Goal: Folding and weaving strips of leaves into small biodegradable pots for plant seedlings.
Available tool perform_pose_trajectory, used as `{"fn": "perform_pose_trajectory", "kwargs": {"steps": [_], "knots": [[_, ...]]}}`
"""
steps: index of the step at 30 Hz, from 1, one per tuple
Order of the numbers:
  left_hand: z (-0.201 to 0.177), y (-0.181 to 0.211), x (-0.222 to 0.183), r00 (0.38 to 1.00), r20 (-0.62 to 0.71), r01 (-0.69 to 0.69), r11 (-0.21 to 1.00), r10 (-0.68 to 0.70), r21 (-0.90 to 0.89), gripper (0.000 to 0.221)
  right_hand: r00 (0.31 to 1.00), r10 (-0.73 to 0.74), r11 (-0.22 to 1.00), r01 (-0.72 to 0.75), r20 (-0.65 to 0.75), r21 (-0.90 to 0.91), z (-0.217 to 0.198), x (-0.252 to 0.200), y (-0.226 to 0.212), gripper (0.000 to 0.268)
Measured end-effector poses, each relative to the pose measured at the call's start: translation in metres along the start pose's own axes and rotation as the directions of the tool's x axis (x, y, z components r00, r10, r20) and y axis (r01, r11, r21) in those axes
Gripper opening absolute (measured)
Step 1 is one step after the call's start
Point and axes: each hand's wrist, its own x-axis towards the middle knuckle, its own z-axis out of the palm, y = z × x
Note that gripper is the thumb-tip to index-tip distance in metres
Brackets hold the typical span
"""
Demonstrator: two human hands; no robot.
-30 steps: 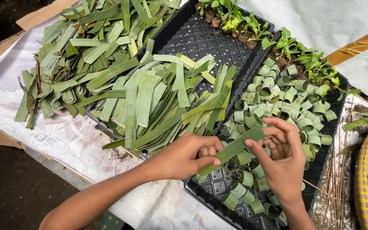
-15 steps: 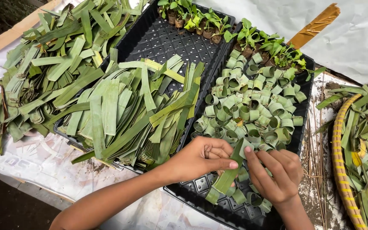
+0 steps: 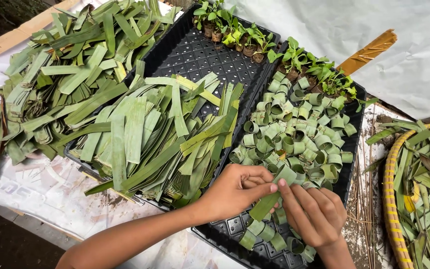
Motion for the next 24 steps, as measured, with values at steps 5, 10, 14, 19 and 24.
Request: {"fn": "perform_pose_trajectory", "kwargs": {"steps": [5,10,14,19,24], "knots": [[-0.003,0.015,-0.004,0.988,-0.021,-0.144,0.969,0.152,0.2,0.011,0.938,0.335,0.906,-0.347,0.089,0.243,0.004,-0.01,-0.008,0.024],[-0.002,0.012,-0.004,0.914,0.03,-0.364,0.786,0.404,0.5,0.014,0.762,0.577,0.662,-0.647,0.294,0.379,-0.003,0.006,-0.007,0.025],[0.002,0.01,-0.002,0.983,-0.096,-0.117,0.941,0.155,0.318,0.014,0.913,0.378,0.876,-0.406,0.151,0.262,-0.007,0.012,-0.013,0.027],[0.004,0.01,0.0,0.979,-0.192,0.092,0.99,-0.07,0.107,0.021,0.973,0.199,0.976,-0.208,0.118,0.069,-0.006,0.008,-0.019,0.027],[0.003,0.005,0.007,0.957,-0.248,0.139,0.989,-0.149,-0.056,0.026,0.977,0.129,0.991,-0.134,0.168,0.014,-0.001,0.008,-0.023,0.029]]}}
